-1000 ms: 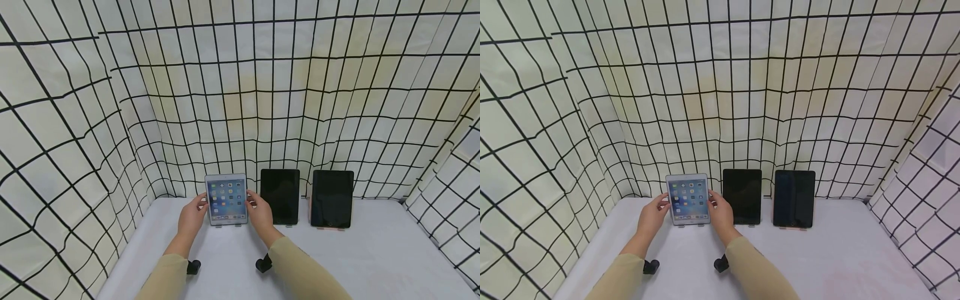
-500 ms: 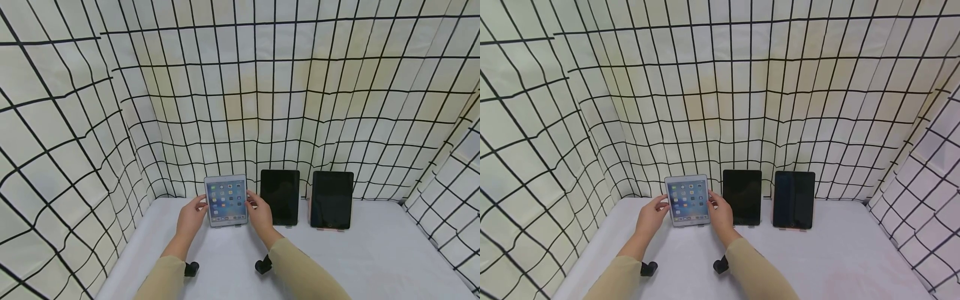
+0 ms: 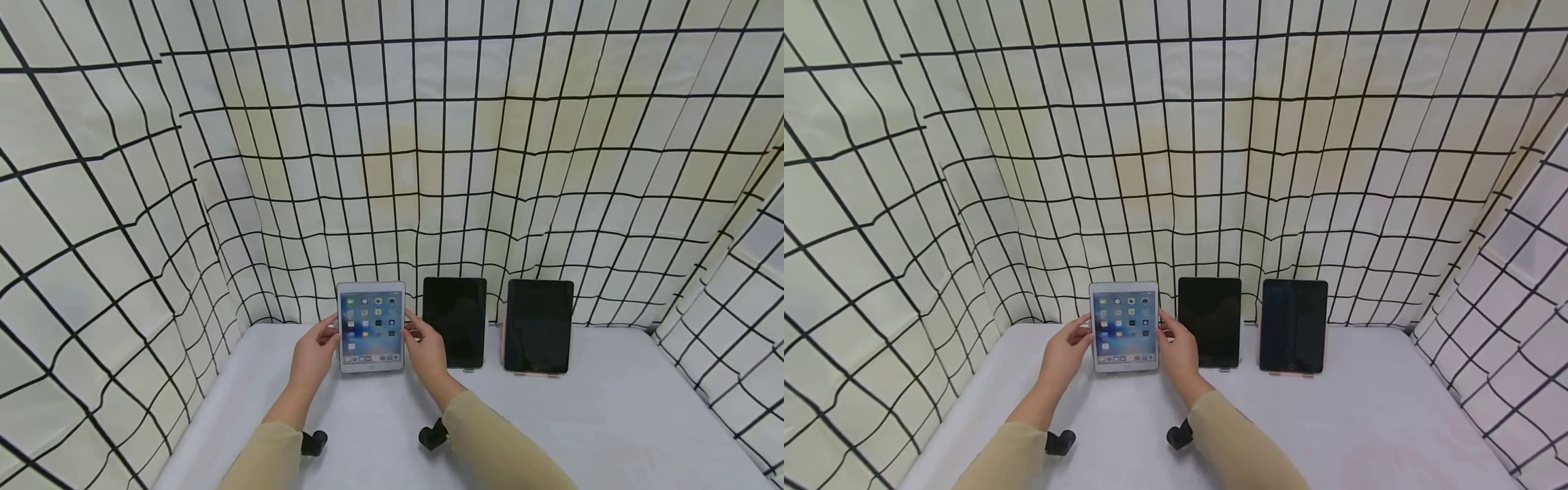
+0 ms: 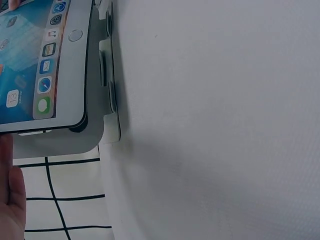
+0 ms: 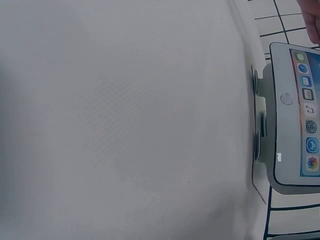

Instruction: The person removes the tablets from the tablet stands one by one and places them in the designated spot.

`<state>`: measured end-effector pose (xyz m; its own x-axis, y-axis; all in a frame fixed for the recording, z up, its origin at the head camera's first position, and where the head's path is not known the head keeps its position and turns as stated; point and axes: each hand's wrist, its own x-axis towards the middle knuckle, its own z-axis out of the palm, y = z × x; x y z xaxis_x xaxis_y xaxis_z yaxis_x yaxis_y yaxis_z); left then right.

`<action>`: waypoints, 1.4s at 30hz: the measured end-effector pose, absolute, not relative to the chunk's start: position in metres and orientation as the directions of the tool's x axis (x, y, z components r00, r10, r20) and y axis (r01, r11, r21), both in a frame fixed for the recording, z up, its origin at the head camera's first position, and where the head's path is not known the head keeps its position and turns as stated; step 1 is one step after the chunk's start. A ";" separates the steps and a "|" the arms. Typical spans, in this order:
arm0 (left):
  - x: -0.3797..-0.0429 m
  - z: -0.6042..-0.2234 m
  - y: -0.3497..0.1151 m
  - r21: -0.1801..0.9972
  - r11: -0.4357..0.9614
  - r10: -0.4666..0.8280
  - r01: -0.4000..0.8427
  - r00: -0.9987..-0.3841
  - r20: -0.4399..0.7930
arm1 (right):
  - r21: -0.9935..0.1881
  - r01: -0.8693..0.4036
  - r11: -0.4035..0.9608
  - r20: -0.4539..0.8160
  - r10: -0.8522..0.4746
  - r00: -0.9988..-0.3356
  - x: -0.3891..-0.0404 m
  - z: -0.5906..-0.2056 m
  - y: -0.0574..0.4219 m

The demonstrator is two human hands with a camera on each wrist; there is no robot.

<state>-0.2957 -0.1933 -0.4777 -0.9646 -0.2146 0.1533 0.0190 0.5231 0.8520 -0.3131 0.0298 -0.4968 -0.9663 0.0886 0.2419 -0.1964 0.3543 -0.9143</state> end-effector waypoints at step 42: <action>-0.260 -0.474 -0.188 0.862 0.506 -0.164 0.002 -0.982 0.099 | -0.962 -0.046 0.270 0.048 0.000 -0.999 -0.280 -0.487 0.057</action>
